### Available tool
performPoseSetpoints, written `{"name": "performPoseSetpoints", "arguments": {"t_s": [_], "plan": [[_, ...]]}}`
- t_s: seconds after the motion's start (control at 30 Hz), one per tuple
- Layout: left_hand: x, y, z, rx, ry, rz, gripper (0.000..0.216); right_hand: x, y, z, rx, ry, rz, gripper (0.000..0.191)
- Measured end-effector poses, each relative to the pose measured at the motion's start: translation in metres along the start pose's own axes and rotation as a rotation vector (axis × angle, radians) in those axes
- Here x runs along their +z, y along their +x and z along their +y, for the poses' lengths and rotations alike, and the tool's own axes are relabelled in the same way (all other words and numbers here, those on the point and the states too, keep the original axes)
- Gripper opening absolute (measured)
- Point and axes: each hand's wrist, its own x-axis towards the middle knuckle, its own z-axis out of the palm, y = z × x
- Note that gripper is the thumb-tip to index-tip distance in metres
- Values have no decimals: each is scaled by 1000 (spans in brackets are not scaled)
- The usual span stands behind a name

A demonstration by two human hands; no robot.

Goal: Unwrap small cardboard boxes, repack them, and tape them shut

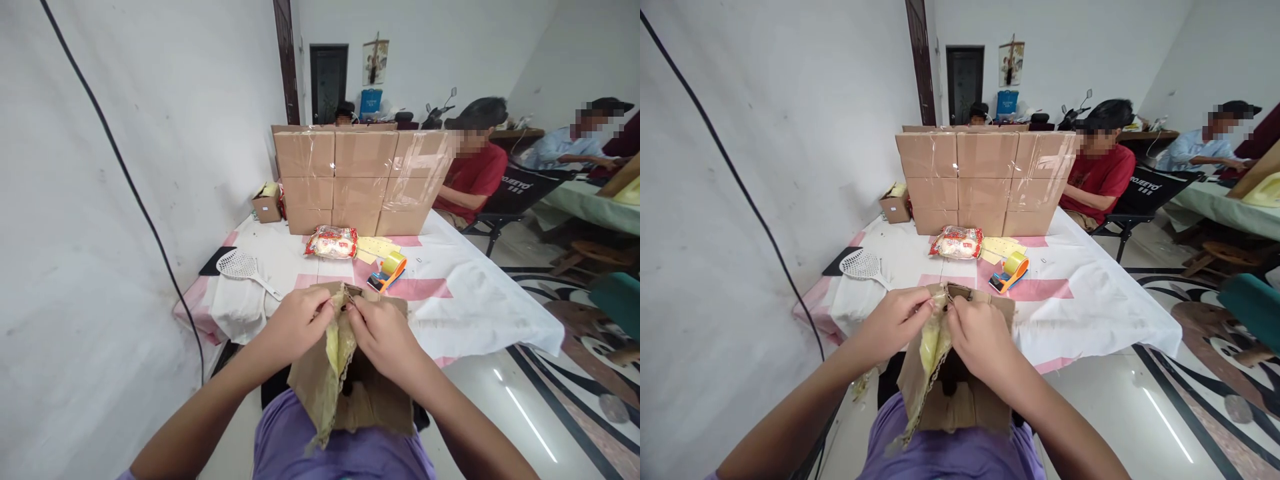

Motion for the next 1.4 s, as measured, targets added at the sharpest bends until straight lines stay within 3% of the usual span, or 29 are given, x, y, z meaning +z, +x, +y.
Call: {"name": "performPoseSetpoints", "arguments": {"t_s": [0.23,0.5,0.67,0.9,1.1,1.3,1.4], "plan": [[6,-2,-3,-66,-47,73,31,-3,-1,5,1,53,6,32],[2,8,-10,-44,-32,-118,32,-3,-2,5,-85,18,-151,25],[4,12,-14,105,-64,-157,33,9,2,4,-51,-110,-92,21],[13,3,-22,-7,-244,10,39,17,2,7,-30,129,21,28],[14,-1,-39,-342,-482,338,40,19,4,26,107,269,219,34],[20,-5,-38,-306,-553,439,42,27,5,26,209,448,185,38],[33,-10,-35,-316,-674,518,37,33,4,17,278,655,56,35]]}}
